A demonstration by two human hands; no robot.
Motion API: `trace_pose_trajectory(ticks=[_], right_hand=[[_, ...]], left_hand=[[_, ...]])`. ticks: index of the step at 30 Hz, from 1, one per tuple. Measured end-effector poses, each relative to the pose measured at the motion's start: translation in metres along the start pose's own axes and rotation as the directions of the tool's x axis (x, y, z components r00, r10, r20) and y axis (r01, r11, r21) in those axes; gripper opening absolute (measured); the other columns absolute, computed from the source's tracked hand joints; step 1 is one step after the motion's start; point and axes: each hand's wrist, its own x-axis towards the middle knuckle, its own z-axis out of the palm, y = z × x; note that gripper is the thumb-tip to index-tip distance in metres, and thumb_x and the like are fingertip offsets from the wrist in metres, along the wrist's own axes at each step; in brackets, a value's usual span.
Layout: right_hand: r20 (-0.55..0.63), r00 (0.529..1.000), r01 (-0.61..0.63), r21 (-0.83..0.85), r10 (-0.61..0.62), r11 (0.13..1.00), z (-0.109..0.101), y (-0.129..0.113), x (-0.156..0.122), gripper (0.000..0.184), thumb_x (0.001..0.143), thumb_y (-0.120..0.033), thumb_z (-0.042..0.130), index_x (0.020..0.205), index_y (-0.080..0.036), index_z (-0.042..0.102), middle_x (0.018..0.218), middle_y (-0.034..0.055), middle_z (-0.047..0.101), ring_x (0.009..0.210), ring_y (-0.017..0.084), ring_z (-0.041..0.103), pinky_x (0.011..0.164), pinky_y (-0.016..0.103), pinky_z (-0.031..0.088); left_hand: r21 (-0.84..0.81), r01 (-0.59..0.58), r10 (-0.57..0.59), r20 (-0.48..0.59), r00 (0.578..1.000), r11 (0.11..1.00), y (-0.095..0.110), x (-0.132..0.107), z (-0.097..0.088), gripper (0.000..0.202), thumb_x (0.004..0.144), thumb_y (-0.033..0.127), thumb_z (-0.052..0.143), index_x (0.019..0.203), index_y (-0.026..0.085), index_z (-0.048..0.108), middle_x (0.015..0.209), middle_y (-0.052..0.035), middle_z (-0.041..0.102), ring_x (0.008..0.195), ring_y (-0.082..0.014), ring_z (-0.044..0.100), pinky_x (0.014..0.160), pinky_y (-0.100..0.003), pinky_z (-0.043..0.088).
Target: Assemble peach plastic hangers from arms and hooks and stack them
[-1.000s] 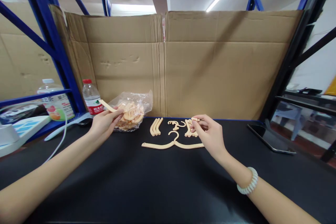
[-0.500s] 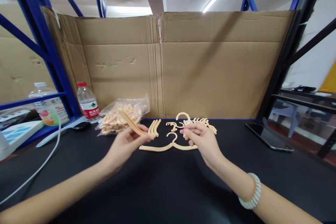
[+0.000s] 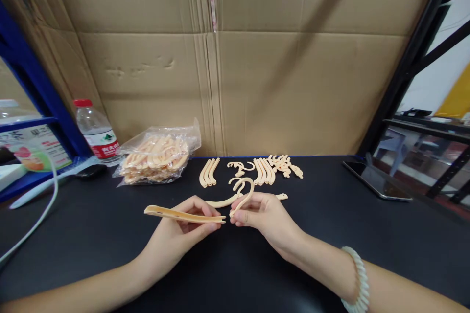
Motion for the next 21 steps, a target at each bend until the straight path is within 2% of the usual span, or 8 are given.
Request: trace_pose_trajectory(ticks=[4, 9, 15, 18, 21], right_hand=[[0.086, 0.995, -0.042, 0.024, 0.040, 0.999, 0.003, 0.003, 0.000, 0.021, 0.071, -0.028, 0.083, 0.081, -0.014, 0.071, 0.084, 0.0036, 0.067, 0.080, 0.014, 0.061, 0.081, 0.026, 0.048], [0.163, 0.978, -0.145, 0.058, 0.134, 0.988, 0.006, 0.000, -0.001, 0.028, 0.071, -0.035, 0.083, 0.081, -0.014, 0.068, 0.086, 0.0053, 0.066, 0.084, 0.017, 0.063, 0.083, 0.033, 0.051], [0.157, 0.982, -0.113, 0.037, 0.106, 0.993, 0.006, 0.000, -0.003, 0.025, 0.073, -0.033, 0.082, 0.082, -0.014, 0.068, 0.082, 0.0049, 0.066, 0.076, 0.015, 0.063, 0.077, 0.028, 0.051], [0.122, 0.990, -0.077, 0.003, 0.076, 0.997, 0.008, 0.001, -0.003, 0.025, 0.072, -0.034, 0.082, 0.079, -0.014, 0.067, 0.076, 0.0039, 0.066, 0.073, 0.015, 0.063, 0.073, 0.027, 0.051], [0.078, 0.996, -0.036, -0.062, 0.041, 0.997, 0.011, 0.001, -0.004, 0.028, 0.071, -0.037, 0.082, 0.077, -0.015, 0.065, 0.073, 0.0034, 0.066, 0.070, 0.015, 0.063, 0.070, 0.027, 0.051]], left_hand=[[0.044, -0.027, 0.025, 0.035, 0.999, 0.999, 0.001, -0.001, 0.001, 0.020, 0.074, 0.027, 0.075, 0.076, 0.019, 0.057, 0.083, -0.0041, 0.069, 0.079, -0.0193, 0.065, 0.073, -0.030, 0.051], [0.221, -0.117, 0.119, 0.001, 0.993, 0.968, 0.008, -0.004, 0.002, 0.015, 0.074, 0.028, 0.075, 0.073, 0.019, 0.062, 0.078, -0.0036, 0.070, 0.075, -0.0210, 0.068, 0.068, -0.029, 0.052], [0.188, -0.126, 0.125, 0.019, 0.992, 0.974, 0.008, -0.007, 0.002, 0.012, 0.076, 0.027, 0.073, 0.074, 0.020, 0.063, 0.079, -0.0035, 0.070, 0.074, -0.0210, 0.069, 0.068, -0.030, 0.054], [0.220, -0.110, 0.117, -0.018, 0.993, 0.969, 0.007, -0.007, 0.002, 0.013, 0.073, 0.025, 0.076, 0.071, 0.020, 0.064, 0.079, -0.0041, 0.071, 0.075, -0.0223, 0.069, 0.069, -0.031, 0.054], [0.173, -0.077, 0.083, -0.031, 0.996, 0.982, 0.007, -0.007, 0.003, 0.016, 0.070, 0.028, 0.077, 0.069, 0.020, 0.063, 0.077, -0.0049, 0.072, 0.075, -0.0242, 0.070, 0.069, -0.033, 0.055]])
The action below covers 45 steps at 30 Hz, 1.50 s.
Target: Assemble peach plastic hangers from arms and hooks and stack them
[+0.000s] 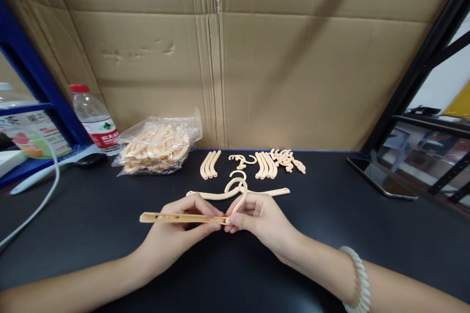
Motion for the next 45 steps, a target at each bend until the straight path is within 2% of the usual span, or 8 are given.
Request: trace_pose_trajectory(ticks=[9, 16, 22, 29, 33, 37, 41, 45], right_hand=[[-0.053, 0.990, 0.125, -0.132, -0.133, 0.983, 0.008, 0.003, 0.000, 0.029, 0.073, -0.040, 0.079, 0.073, -0.016, 0.062, 0.066, 0.0007, 0.061, 0.060, 0.014, 0.061, 0.060, 0.026, 0.051], [-0.046, 0.992, 0.117, -0.085, -0.122, 0.989, 0.010, 0.000, -0.001, 0.030, 0.076, -0.045, 0.076, 0.077, -0.016, 0.066, 0.069, 0.0029, 0.064, 0.065, 0.016, 0.061, 0.064, 0.028, 0.051], [-0.048, 0.975, 0.199, -0.228, -0.215, 0.953, 0.014, -0.004, -0.001, 0.028, 0.080, -0.044, 0.071, 0.076, -0.017, 0.069, 0.077, 0.0022, 0.058, 0.064, 0.012, 0.050, 0.058, 0.023, 0.043], [-0.149, 0.962, 0.198, -0.185, -0.227, 0.963, -0.006, -0.007, 0.005, 0.029, 0.084, -0.045, 0.069, 0.084, -0.017, 0.062, 0.065, -0.0015, 0.055, 0.057, 0.011, 0.051, 0.055, 0.023, 0.044], [-0.122, 0.975, 0.157, -0.202, -0.184, 0.967, -0.016, -0.010, 0.010, 0.031, 0.081, -0.045, 0.071, 0.080, -0.015, 0.060, 0.065, 0.0006, 0.059, 0.057, 0.012, 0.054, 0.054, 0.023, 0.045], [-0.113, 0.980, 0.145, -0.171, -0.166, 0.974, -0.017, -0.009, 0.012, 0.030, 0.080, -0.042, 0.073, 0.087, -0.015, 0.062, 0.068, 0.0017, 0.062, 0.059, 0.011, 0.056, 0.056, 0.023, 0.047], [-0.048, 0.982, 0.170, -0.174, -0.181, 0.970, -0.014, -0.008, 0.014, 0.028, 0.082, -0.040, 0.071, 0.090, -0.014, 0.064, 0.072, 0.0038, 0.065, 0.062, 0.012, 0.057, 0.059, 0.024, 0.048], [-0.001, 0.974, 0.219, -0.223, -0.225, 0.950, -0.019, -0.011, 0.017, 0.030, 0.083, -0.036, 0.068, 0.107, -0.018, 0.062, 0.091, 0.0078, 0.069, 0.074, 0.016, 0.062, 0.064, 0.028, 0.052]], left_hand=[[-0.183, 0.118, -0.114, 0.029, 0.993, 0.976, 0.001, -0.002, 0.007, 0.024, 0.068, 0.028, 0.079, 0.071, 0.020, 0.057, 0.077, -0.0041, 0.072, 0.076, -0.0239, 0.071, 0.069, -0.033, 0.055], [-0.275, 0.129, -0.116, 0.061, 0.991, 0.953, 0.004, -0.003, 0.010, 0.026, 0.071, 0.032, 0.077, 0.072, 0.020, 0.054, 0.072, -0.0025, 0.071, 0.072, -0.0222, 0.070, 0.069, -0.032, 0.055], [-0.255, 0.170, -0.168, 0.027, 0.985, 0.952, 0.003, 0.001, 0.007, 0.027, 0.068, 0.028, 0.079, 0.069, 0.019, 0.053, 0.064, 0.0018, 0.066, 0.067, -0.0163, 0.065, 0.063, -0.025, 0.049], [-0.219, 0.227, -0.238, -0.027, 0.971, 0.949, 0.001, 0.004, 0.000, 0.026, 0.069, 0.027, 0.077, 0.071, 0.018, 0.053, 0.068, -0.0019, 0.069, 0.069, -0.0162, 0.064, 0.066, -0.026, 0.047], [-0.228, 0.221, -0.235, -0.038, 0.971, 0.948, -0.002, 0.008, -0.002, 0.026, 0.069, 0.028, 0.078, 0.072, 0.018, 0.055, 0.071, -0.0029, 0.070, 0.071, -0.0164, 0.064, 0.069, -0.026, 0.048], [-0.204, 0.258, -0.252, 0.054, 0.966, 0.945, 0.000, 0.009, -0.005, 0.022, 0.068, 0.028, 0.078, 0.074, 0.016, 0.060, 0.072, -0.0027, 0.070, 0.072, -0.0162, 0.064, 0.070, -0.026, 0.048], [-0.186, 0.312, -0.286, 0.154, 0.946, 0.932, 0.003, 0.012, -0.007, 0.026, 0.068, 0.027, 0.077, 0.090, 0.015, 0.071, 0.075, -0.0020, 0.067, 0.067, -0.0159, 0.064, 0.070, -0.028, 0.051], [-0.199, 0.332, -0.300, 0.176, 0.938, 0.922, 0.007, 0.014, -0.008, 0.019, 0.068, 0.027, 0.077, 0.081, 0.013, 0.075, 0.087, -0.0053, 0.066, 0.065, -0.0149, 0.064, 0.067, -0.027, 0.051]])
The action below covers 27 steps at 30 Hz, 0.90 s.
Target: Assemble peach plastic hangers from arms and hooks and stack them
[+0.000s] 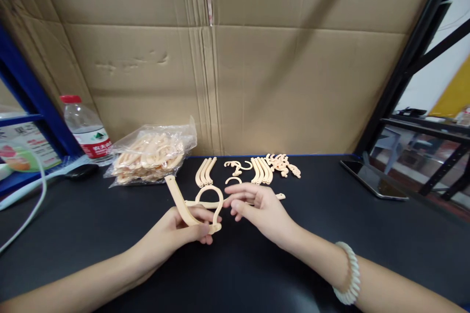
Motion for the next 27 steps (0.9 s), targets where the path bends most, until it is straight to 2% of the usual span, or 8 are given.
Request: trace_pose_trajectory(ticks=[3, 6, 9, 13, 17, 20, 23, 27], right_hand=[[-0.050, 0.978, 0.180, -0.295, -0.203, 0.938, -0.025, -0.002, 0.010, 0.026, 0.088, -0.032, 0.061, 0.111, -0.021, 0.062, 0.099, 0.0080, 0.067, 0.086, 0.020, 0.062, 0.073, 0.035, 0.053], [0.080, 0.895, 0.349, -0.736, -0.438, 0.579, -0.064, 0.000, 0.025, 0.016, 0.092, -0.025, 0.054, 0.100, -0.022, 0.067, 0.091, 0.0076, 0.066, 0.088, 0.024, 0.058, 0.083, 0.043, 0.048], [0.279, 0.880, 0.413, -0.849, -0.384, 0.329, -0.092, 0.010, 0.037, 0.018, 0.091, -0.021, 0.053, 0.103, -0.020, 0.067, 0.097, 0.0098, 0.065, 0.096, 0.027, 0.055, 0.086, 0.045, 0.046], [0.354, 0.888, 0.426, -0.874, -0.295, 0.233, -0.094, 0.028, 0.045, 0.015, 0.089, -0.019, 0.059, 0.100, -0.020, 0.069, 0.108, 0.0109, 0.061, 0.105, 0.027, 0.053, 0.093, 0.046, 0.043], [0.316, 0.887, 0.405, -0.882, -0.336, 0.241, -0.086, 0.034, 0.047, 0.013, 0.089, -0.018, 0.059, 0.088, -0.022, 0.071, 0.103, 0.0088, 0.059, 0.099, 0.026, 0.054, 0.089, 0.044, 0.044], [0.202, 0.886, 0.343, -0.891, -0.418, 0.296, -0.085, 0.029, 0.048, 0.018, 0.092, -0.023, 0.054, 0.089, -0.021, 0.071, 0.088, 0.0079, 0.056, 0.083, 0.023, 0.055, 0.075, 0.038, 0.046], [-0.086, 0.856, 0.219, -0.833, -0.510, 0.508, -0.084, 0.020, 0.045, 0.020, 0.092, -0.031, 0.054, 0.089, -0.020, 0.071, 0.066, 0.0006, 0.046, 0.061, 0.017, 0.048, 0.059, 0.030, 0.041], [-0.388, 0.797, 0.164, -0.599, -0.463, 0.784, -0.074, 0.007, 0.034, 0.023, 0.089, -0.040, 0.058, 0.095, -0.020, 0.066, 0.056, -0.0040, 0.045, 0.049, 0.012, 0.039, 0.048, 0.026, 0.032]], left_hand=[[-0.063, 0.022, -0.024, -0.020, 1.000, 0.998, 0.003, 0.000, 0.000, 0.018, 0.067, 0.027, 0.078, 0.078, 0.013, 0.075, 0.092, -0.0065, 0.067, 0.067, -0.0141, 0.063, 0.067, -0.024, 0.051], [-0.107, 0.061, -0.066, -0.047, 0.997, 0.992, 0.004, 0.000, -0.001, 0.022, 0.067, 0.029, 0.080, 0.079, 0.011, 0.075, 0.095, -0.0077, 0.068, 0.068, -0.0123, 0.061, 0.068, -0.023, 0.050], [-0.113, 0.056, -0.062, -0.053, 0.997, 0.992, 0.002, 0.001, -0.001, 0.026, 0.066, 0.030, 0.081, 0.081, 0.011, 0.074, 0.094, -0.0079, 0.068, 0.070, -0.0127, 0.061, 0.070, -0.023, 0.051], [-0.077, 0.013, -0.017, -0.043, 0.999, 0.997, -0.002, 0.002, 0.001, 0.028, 0.067, 0.032, 0.081, 0.083, 0.010, 0.073, 0.088, -0.0083, 0.069, 0.071, -0.0142, 0.062, 0.070, -0.024, 0.051], [-0.051, 0.022, -0.025, -0.075, 0.997, 0.998, -0.003, 0.003, 0.003, 0.027, 0.067, 0.031, 0.080, 0.084, 0.010, 0.074, 0.089, -0.0089, 0.071, 0.068, -0.0134, 0.062, 0.068, -0.024, 0.052], [-0.070, 0.015, -0.019, -0.069, 0.997, 0.997, -0.002, 0.003, 0.003, 0.026, 0.068, 0.031, 0.080, 0.083, 0.010, 0.074, 0.092, -0.0093, 0.071, 0.069, -0.0131, 0.063, 0.069, -0.023, 0.053], [-0.071, -0.001, -0.003, -0.053, 0.999, 0.998, -0.003, 0.002, 0.001, 0.027, 0.068, 0.032, 0.081, 0.082, 0.010, 0.073, 0.093, -0.0092, 0.071, 0.069, -0.0127, 0.063, 0.068, -0.022, 0.052], [-0.059, -0.014, 0.012, -0.040, 0.999, 0.998, -0.006, 0.001, -0.001, 0.028, 0.068, 0.033, 0.081, 0.080, 0.010, 0.072, 0.089, -0.0090, 0.071, 0.069, -0.0131, 0.063, 0.066, -0.022, 0.052]])
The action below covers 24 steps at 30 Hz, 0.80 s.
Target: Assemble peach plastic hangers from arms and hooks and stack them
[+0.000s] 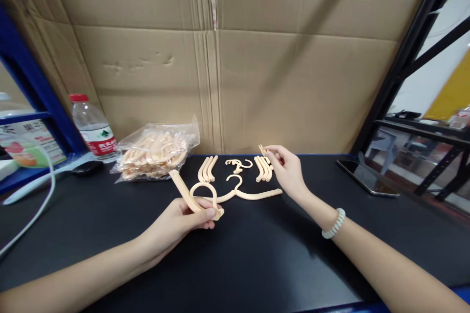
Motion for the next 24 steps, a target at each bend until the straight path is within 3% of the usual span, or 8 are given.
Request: trace_pose_trajectory(ticks=[2, 4, 8, 11, 17, 19, 24], right_hand=[[-0.006, 0.996, -0.082, 0.172, 0.085, 0.982, 0.000, -0.012, -0.007, 0.024, 0.089, -0.043, 0.059, 0.098, -0.020, 0.063, 0.054, -0.0048, 0.048, 0.046, 0.011, 0.041, 0.047, 0.025, 0.034], [0.067, 0.978, -0.206, 0.335, 0.195, 0.919, 0.003, -0.026, -0.016, 0.028, 0.087, -0.046, 0.061, 0.100, -0.021, 0.060, 0.055, -0.0038, 0.054, 0.047, 0.013, 0.049, 0.050, 0.025, 0.041], [0.328, 0.874, -0.481, 0.485, 0.359, 0.730, 0.015, -0.050, -0.034, 0.037, 0.079, -0.048, 0.071, 0.099, -0.020, 0.060, 0.085, 0.0074, 0.069, 0.073, 0.020, 0.066, 0.064, 0.030, 0.051], [0.465, 0.812, -0.578, 0.554, 0.353, 0.600, 0.024, -0.057, -0.045, 0.034, 0.079, -0.046, 0.073, 0.096, -0.017, 0.065, 0.096, 0.0099, 0.068, 0.080, 0.018, 0.063, 0.070, 0.029, 0.051], [0.543, 0.697, -0.713, 0.590, 0.468, 0.378, 0.034, -0.048, -0.057, 0.032, 0.066, -0.026, 0.084, 0.088, -0.017, 0.063, 0.083, 0.0057, 0.068, 0.062, 0.009, 0.051, 0.061, 0.022, 0.043], [0.546, 0.687, -0.721, 0.595, 0.479, 0.355, 0.035, -0.047, -0.057, 0.035, 0.064, -0.024, 0.085, 0.090, -0.019, 0.062, 0.084, 0.0053, 0.067, 0.061, 0.010, 0.049, 0.058, 0.022, 0.041], [0.613, 0.667, -0.745, 0.537, 0.425, 0.395, 0.035, -0.053, -0.059, 0.027, 0.068, -0.030, 0.082, 0.081, -0.017, 0.063, 0.089, 0.0074, 0.064, 0.074, 0.014, 0.051, 0.064, 0.025, 0.042]], left_hand=[[-0.002, -0.006, 0.006, -0.014, 1.000, 1.000, 0.000, 0.000, 0.000, 0.029, 0.067, 0.034, 0.082, 0.078, 0.010, 0.071, 0.088, -0.0087, 0.071, 0.069, -0.0135, 0.064, 0.066, -0.022, 0.052], [-0.015, 0.001, -0.002, -0.026, 1.000, 1.000, 0.000, -0.001, 0.001, 0.030, 0.066, 0.034, 0.083, 0.077, 0.010, 0.069, 0.086, -0.0082, 0.070, 0.069, -0.0142, 0.065, 0.067, -0.023, 0.053], [-0.077, 0.040, -0.042, -0.022, 0.999, 0.996, 0.000, -0.001, 0.001, 0.033, 0.065, 0.035, 0.083, 0.077, 0.012, 0.063, 0.082, -0.0054, 0.069, 0.072, -0.0171, 0.068, 0.073, -0.027, 0.054], [-0.081, 0.026, -0.027, -0.010, 1.000, 0.996, 0.000, -0.001, 0.000, 0.032, 0.068, 0.036, 0.082, 0.078, 0.013, 0.061, 0.078, -0.0026, 0.066, 0.070, -0.0160, 0.067, 0.073, -0.027, 0.053], [0.001, -0.016, 0.016, -0.028, 0.999, 1.000, 0.001, -0.002, 0.001, 0.029, 0.069, 0.035, 0.080, 0.080, 0.011, 0.067, 0.073, -0.0033, 0.065, 0.066, -0.0128, 0.062, 0.066, -0.023, 0.049], [-0.004, -0.021, 0.020, -0.047, 0.999, 1.000, 0.001, -0.001, 0.001, 0.030, 0.068, 0.035, 0.081, 0.081, 0.011, 0.068, 0.075, -0.0039, 0.066, 0.069, -0.0139, 0.063, 0.069, -0.024, 0.050], [-0.022, -0.044, 0.043, -0.049, 0.998, 0.999, -0.001, 0.000, 0.001, 0.030, 0.065, 0.033, 0.083, 0.080, 0.013, 0.066, 0.073, -0.0030, 0.068, 0.069, -0.0143, 0.065, 0.069, -0.024, 0.050]])
